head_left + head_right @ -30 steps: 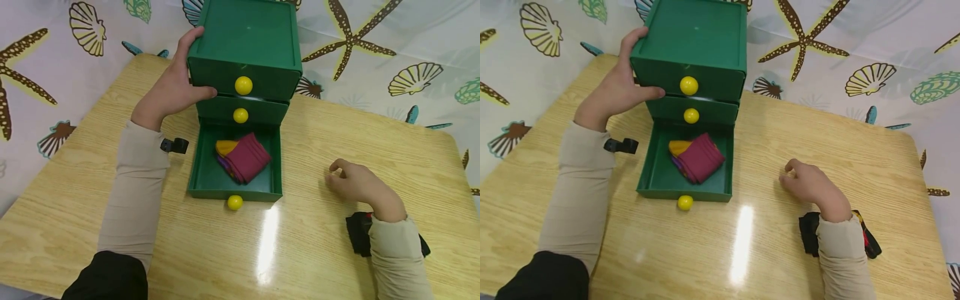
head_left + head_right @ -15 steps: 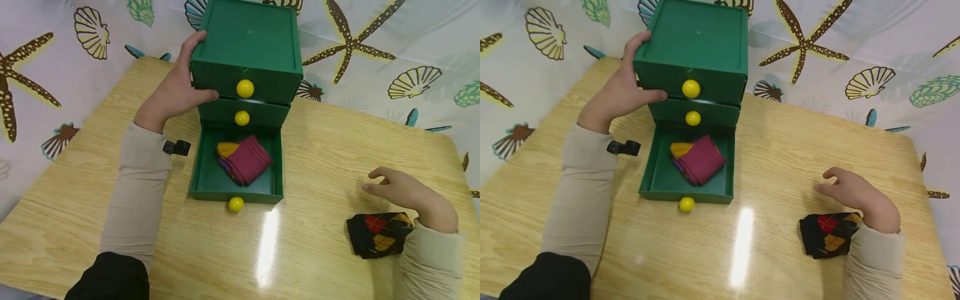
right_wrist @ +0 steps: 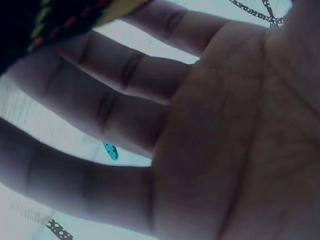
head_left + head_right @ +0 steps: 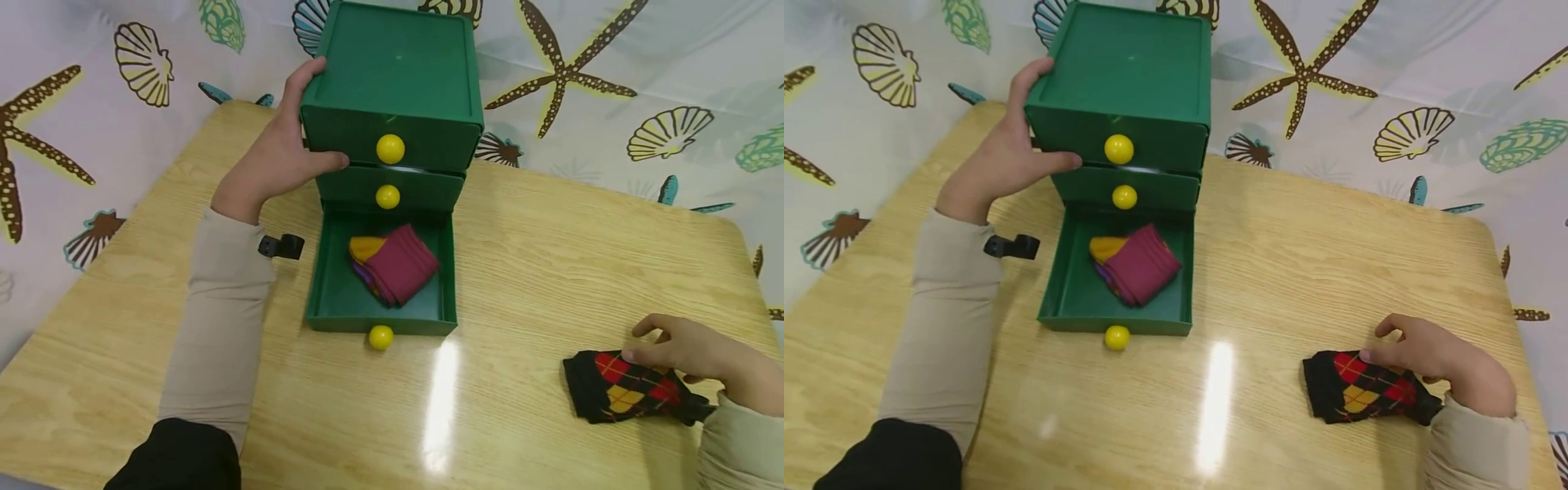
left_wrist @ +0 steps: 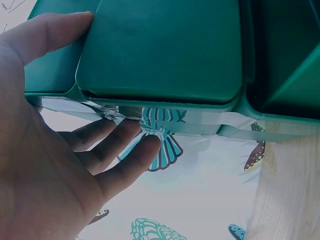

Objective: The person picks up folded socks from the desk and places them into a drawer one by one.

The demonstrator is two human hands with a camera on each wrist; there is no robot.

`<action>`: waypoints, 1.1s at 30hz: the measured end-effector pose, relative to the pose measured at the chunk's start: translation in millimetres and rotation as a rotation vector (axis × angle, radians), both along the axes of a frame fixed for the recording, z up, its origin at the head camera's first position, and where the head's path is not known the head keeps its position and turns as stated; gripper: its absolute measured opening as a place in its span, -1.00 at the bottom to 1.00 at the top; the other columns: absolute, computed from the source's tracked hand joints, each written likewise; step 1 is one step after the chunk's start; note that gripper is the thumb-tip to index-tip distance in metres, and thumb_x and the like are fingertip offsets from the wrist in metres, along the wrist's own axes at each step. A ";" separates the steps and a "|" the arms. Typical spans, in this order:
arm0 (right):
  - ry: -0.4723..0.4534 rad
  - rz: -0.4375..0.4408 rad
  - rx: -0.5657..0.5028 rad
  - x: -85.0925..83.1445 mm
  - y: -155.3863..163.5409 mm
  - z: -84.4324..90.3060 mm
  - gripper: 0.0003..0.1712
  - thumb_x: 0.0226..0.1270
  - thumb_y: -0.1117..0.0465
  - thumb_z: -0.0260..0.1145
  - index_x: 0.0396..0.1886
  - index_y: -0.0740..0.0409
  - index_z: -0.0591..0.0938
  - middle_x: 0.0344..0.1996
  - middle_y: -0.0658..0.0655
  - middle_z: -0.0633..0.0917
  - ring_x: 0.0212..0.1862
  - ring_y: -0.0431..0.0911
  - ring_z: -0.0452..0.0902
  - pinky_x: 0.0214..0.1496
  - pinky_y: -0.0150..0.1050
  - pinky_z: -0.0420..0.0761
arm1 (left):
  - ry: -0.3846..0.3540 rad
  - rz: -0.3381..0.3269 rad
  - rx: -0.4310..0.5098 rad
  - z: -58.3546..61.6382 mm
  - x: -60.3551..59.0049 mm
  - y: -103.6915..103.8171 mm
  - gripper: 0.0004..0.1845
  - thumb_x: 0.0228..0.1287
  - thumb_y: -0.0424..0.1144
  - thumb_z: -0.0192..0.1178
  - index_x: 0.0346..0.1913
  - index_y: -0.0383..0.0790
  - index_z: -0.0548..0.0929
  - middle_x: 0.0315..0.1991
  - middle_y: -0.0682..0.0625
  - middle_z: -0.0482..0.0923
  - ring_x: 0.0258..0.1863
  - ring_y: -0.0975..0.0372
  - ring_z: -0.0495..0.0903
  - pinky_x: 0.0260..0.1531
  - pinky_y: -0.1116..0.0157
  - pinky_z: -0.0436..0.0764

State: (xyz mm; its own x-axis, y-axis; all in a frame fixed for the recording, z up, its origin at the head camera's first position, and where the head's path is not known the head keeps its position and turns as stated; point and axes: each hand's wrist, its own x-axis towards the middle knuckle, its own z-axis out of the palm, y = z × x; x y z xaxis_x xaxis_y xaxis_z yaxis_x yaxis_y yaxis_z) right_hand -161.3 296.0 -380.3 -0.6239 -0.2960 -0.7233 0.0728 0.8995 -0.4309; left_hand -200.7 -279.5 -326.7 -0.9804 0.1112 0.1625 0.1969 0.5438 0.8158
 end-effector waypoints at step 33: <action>0.270 0.185 -0.360 9.1 -69.3 -12.8 -0.84 0.54 0.33 0.17 -0.31 0.19 0.61 -0.62 -0.08 0.39 -0.61 -0.25 0.23 -0.49 -0.31 0.35 | 0.008 -0.021 0.027 -0.3 -0.6 0.2 0.17 0.17 -0.26 0.41 0.60 0.30 -0.22 0.60 -0.06 -0.13 0.46 -0.11 0.11 0.35 -0.20 0.16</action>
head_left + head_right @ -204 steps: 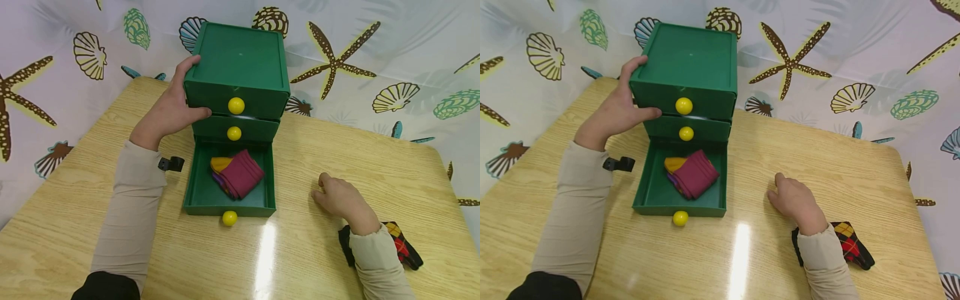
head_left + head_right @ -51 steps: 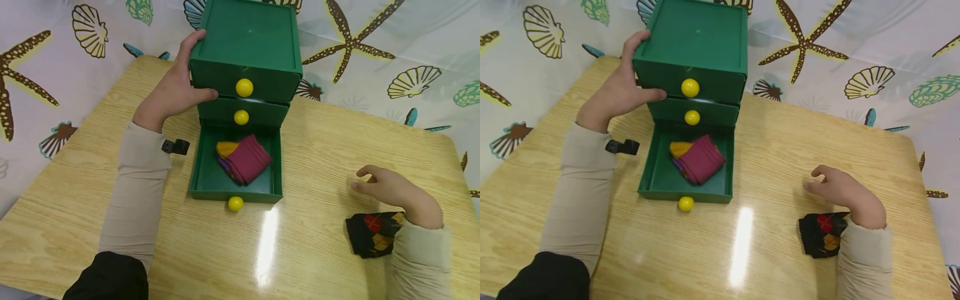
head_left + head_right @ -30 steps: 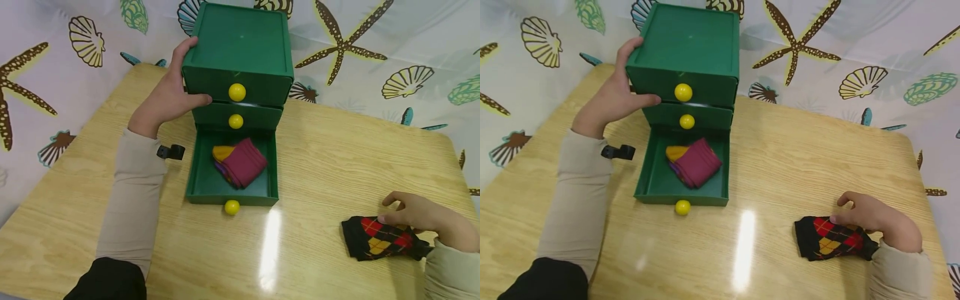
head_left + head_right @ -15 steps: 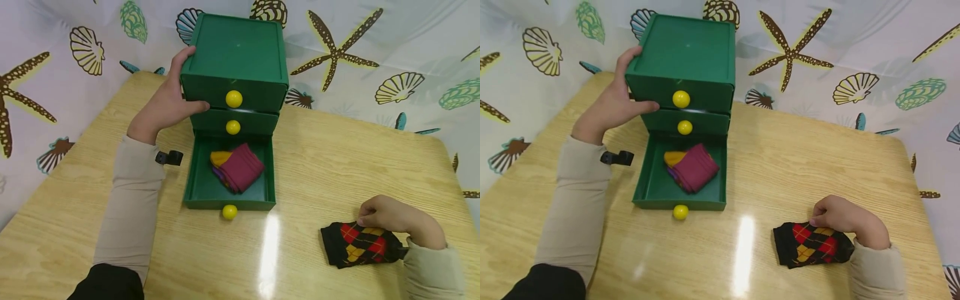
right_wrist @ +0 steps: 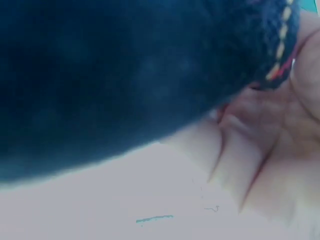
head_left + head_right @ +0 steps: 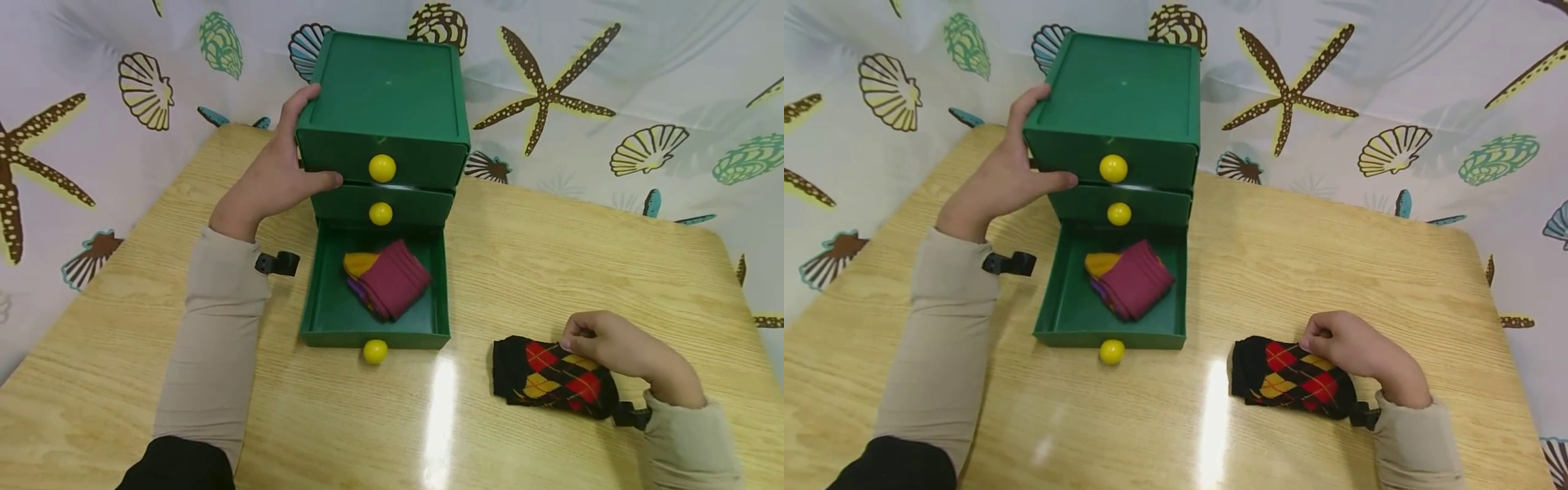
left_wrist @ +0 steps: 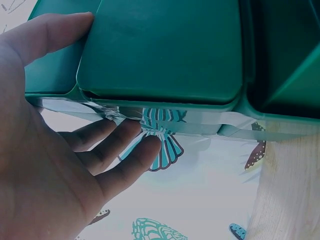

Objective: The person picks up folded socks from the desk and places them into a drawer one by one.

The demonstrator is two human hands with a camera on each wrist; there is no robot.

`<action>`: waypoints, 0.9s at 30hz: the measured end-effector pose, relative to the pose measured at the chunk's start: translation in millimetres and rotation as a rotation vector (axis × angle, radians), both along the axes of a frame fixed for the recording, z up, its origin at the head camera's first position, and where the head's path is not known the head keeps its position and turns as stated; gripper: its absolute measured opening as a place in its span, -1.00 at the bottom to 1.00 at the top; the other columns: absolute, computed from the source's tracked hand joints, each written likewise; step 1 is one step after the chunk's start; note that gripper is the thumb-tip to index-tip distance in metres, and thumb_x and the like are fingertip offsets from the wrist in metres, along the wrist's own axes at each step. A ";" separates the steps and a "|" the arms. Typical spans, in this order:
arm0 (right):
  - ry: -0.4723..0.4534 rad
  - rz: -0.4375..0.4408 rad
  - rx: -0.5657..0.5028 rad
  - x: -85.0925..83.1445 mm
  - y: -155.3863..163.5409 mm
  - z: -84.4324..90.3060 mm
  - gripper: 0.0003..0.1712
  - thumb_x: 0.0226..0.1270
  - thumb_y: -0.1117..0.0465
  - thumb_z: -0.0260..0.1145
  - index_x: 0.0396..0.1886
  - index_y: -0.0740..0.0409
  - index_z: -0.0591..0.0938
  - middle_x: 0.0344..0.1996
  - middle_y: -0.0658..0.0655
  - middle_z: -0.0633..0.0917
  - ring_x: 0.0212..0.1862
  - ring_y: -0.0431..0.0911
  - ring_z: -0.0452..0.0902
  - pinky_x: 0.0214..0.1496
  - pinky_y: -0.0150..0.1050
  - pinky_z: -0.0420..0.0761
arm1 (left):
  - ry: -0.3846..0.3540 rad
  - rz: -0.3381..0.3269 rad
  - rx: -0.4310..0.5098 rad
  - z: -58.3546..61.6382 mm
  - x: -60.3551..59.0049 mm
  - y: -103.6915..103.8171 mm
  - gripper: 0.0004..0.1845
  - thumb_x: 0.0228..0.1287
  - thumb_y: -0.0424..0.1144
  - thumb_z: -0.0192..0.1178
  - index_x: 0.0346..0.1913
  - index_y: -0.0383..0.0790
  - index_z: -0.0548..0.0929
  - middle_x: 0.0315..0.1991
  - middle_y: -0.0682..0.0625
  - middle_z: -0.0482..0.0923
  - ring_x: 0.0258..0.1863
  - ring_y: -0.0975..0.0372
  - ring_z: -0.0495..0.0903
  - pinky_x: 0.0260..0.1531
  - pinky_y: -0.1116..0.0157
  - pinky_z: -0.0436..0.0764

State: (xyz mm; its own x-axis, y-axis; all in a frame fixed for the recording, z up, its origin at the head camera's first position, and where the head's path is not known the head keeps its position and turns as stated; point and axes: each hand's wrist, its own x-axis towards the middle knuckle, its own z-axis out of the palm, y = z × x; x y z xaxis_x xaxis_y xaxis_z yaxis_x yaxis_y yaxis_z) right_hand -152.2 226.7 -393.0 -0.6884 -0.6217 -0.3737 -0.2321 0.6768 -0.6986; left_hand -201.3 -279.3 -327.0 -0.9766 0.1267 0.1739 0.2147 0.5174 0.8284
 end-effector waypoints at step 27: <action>-0.160 0.122 -0.043 3.3 -22.9 -13.2 -0.78 0.41 0.18 0.35 -0.30 0.17 0.48 -0.50 -0.05 0.46 -0.46 -0.19 0.36 -0.35 -0.30 0.38 | 0.000 -0.002 -0.010 -0.1 -1.7 0.7 0.18 0.17 -0.25 0.41 0.60 0.33 -0.23 0.60 -0.08 -0.10 0.42 -0.15 0.15 0.33 -0.24 0.17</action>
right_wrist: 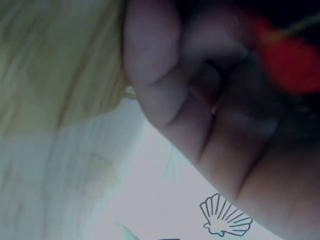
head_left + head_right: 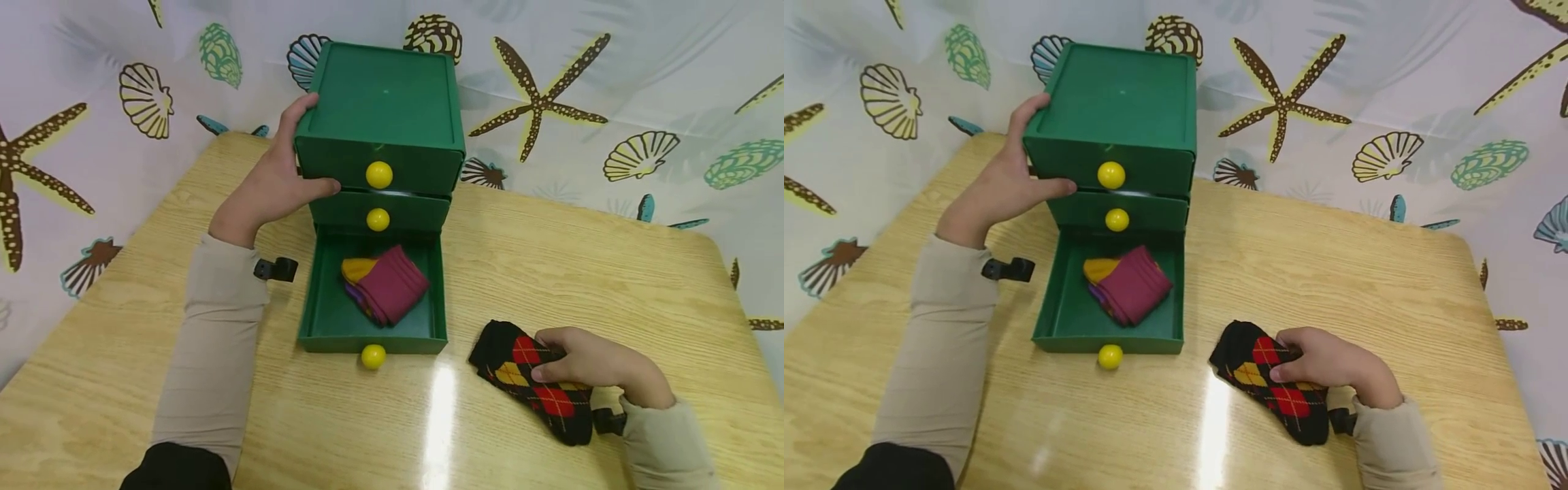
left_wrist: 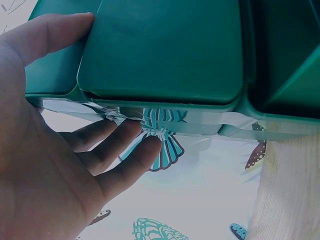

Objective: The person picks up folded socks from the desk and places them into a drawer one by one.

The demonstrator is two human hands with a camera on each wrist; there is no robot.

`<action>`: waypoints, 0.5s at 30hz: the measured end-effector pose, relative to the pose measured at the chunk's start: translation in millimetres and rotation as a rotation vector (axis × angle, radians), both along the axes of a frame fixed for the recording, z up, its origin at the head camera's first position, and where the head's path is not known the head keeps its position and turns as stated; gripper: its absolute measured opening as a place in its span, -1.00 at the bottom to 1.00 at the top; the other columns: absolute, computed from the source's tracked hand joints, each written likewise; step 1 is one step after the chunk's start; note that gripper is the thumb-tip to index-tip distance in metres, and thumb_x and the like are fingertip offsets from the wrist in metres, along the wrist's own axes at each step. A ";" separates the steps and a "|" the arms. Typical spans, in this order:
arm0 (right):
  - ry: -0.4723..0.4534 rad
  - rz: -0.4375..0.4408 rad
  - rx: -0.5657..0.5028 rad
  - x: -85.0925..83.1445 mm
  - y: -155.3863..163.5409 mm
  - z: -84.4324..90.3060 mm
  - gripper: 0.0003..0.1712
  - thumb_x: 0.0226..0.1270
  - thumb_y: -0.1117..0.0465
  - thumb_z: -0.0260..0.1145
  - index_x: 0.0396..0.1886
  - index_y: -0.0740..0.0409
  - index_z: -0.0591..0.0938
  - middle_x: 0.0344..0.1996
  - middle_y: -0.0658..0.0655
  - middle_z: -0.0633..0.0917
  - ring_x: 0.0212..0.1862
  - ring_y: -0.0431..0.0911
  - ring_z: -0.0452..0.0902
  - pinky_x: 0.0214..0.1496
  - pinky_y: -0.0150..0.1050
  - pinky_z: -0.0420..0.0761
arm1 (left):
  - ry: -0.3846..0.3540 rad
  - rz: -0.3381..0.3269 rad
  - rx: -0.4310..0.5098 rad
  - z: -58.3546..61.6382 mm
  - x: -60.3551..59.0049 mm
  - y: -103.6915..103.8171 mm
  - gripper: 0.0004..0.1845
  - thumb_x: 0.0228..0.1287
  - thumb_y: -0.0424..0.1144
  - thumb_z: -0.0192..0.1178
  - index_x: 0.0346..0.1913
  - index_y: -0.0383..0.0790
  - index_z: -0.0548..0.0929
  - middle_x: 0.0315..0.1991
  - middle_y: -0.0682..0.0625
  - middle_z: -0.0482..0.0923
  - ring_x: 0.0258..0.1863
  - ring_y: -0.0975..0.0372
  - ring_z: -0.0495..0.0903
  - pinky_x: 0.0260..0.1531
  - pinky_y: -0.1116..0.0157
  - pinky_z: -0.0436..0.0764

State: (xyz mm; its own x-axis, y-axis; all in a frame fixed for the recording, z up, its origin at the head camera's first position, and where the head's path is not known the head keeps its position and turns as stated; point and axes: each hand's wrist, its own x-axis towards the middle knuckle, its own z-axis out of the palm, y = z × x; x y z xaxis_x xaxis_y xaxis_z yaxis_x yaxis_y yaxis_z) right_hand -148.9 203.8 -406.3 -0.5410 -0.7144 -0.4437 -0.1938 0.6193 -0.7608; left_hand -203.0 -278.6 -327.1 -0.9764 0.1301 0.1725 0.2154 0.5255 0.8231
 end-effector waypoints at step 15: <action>0.124 -0.073 -0.302 -2.0 -28.9 31.0 -0.78 0.49 0.35 0.24 0.07 0.22 0.54 -0.31 0.12 0.59 -0.40 -0.14 0.47 -0.33 -0.25 0.56 | 0.000 -0.005 0.004 -0.1 0.2 -1.5 0.18 0.19 -0.27 0.41 0.60 0.33 -0.24 0.60 -0.11 -0.10 0.40 -0.19 0.18 0.31 -0.24 0.20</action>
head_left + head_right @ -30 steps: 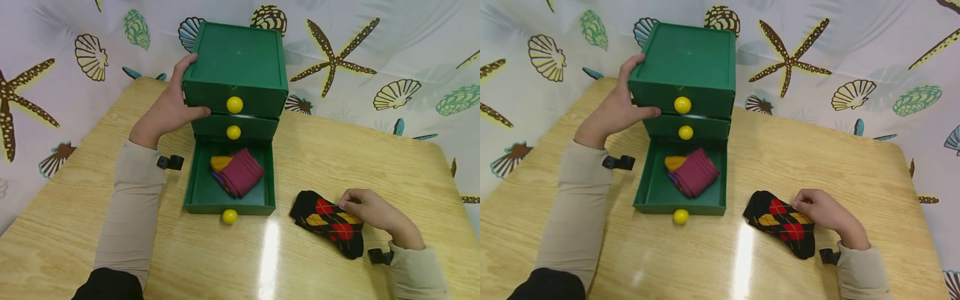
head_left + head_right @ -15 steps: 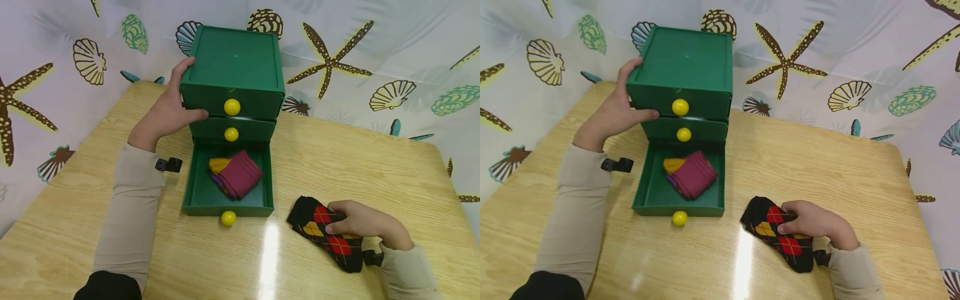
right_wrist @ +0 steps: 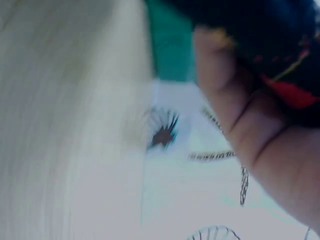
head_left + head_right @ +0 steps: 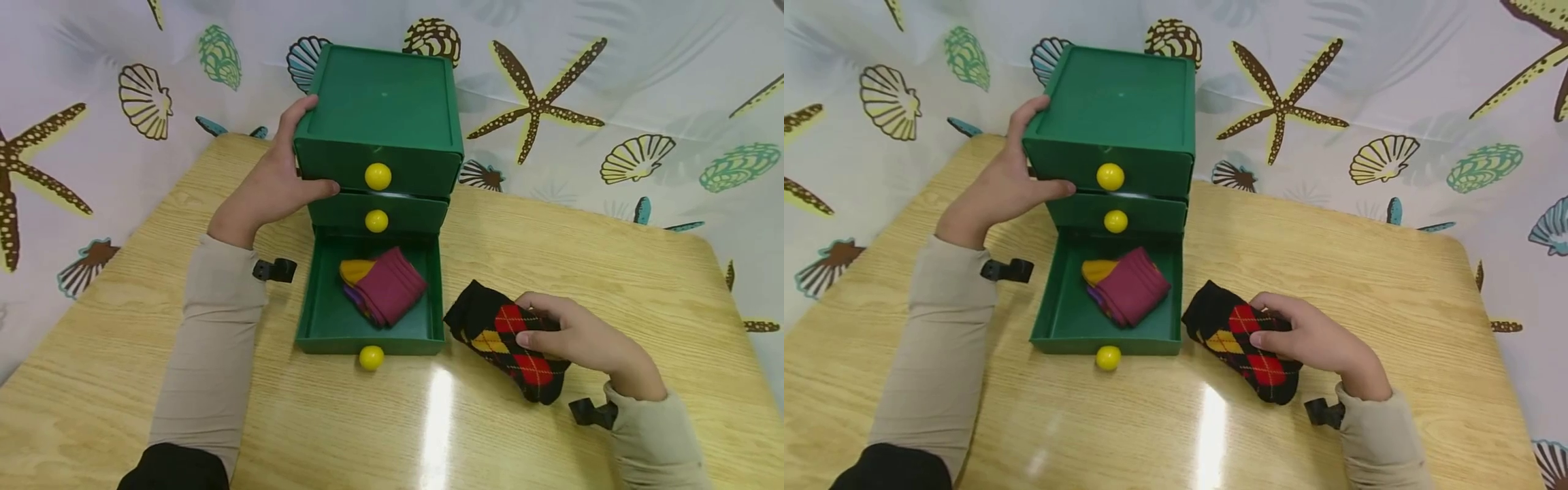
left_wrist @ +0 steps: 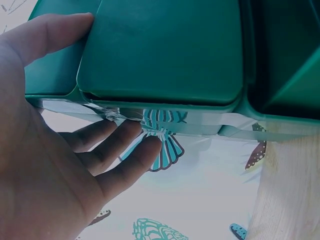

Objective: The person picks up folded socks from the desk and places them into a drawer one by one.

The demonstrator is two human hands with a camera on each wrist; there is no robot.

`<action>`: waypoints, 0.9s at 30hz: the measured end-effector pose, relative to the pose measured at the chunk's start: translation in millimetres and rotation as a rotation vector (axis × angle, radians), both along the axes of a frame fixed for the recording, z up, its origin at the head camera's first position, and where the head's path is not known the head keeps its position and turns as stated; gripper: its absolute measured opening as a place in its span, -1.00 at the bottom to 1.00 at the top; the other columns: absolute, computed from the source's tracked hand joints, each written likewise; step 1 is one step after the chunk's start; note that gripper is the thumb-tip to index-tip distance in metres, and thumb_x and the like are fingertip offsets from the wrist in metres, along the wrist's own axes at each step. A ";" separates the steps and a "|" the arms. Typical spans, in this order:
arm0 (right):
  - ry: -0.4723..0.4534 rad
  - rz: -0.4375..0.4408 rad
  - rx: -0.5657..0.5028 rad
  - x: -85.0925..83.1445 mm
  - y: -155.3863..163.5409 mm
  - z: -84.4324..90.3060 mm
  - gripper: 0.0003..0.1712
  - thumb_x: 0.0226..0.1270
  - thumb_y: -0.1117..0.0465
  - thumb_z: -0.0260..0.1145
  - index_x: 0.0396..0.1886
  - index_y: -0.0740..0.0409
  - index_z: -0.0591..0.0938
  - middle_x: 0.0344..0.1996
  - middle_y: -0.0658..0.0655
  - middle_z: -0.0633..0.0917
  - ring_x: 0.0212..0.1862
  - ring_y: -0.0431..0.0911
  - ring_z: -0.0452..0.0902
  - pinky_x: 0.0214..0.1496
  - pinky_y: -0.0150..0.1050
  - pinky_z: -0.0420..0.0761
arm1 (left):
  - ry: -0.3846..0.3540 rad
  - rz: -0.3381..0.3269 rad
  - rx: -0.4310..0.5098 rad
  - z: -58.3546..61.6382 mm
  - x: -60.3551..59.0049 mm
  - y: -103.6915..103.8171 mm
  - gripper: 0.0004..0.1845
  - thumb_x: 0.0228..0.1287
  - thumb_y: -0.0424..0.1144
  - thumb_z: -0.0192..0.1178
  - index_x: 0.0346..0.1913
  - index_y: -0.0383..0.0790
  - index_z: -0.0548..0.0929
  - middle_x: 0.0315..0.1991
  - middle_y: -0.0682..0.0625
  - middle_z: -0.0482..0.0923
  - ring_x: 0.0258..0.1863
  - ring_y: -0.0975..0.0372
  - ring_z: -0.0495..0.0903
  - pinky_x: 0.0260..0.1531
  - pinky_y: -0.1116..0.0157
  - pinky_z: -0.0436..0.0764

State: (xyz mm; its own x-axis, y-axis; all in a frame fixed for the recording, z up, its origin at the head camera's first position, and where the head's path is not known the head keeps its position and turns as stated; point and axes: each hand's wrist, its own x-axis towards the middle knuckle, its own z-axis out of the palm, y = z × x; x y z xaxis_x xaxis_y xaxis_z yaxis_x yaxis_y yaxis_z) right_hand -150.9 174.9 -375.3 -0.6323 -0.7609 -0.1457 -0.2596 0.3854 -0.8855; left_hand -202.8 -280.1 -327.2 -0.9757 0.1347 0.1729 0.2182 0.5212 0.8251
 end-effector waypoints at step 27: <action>0.003 -0.180 0.106 -2.4 -216.9 9.3 -0.29 0.54 0.17 0.16 0.58 0.23 0.19 0.38 0.22 0.46 0.39 0.08 0.35 0.38 -0.04 0.36 | 0.008 0.010 0.025 -0.8 -0.8 1.7 0.17 0.16 -0.29 0.41 0.59 0.34 -0.19 0.58 -0.10 -0.10 0.36 -0.19 0.20 0.28 -0.25 0.24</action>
State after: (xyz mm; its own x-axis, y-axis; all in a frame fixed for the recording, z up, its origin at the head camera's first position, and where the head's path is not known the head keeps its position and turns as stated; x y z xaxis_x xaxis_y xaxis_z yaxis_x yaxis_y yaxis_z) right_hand -153.3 -42.0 -366.0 -0.7575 -0.6157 -0.2169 -0.1804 0.5168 -0.8369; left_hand -203.6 -278.4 -328.0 -0.9755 0.1209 0.1841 0.2200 0.5027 0.8360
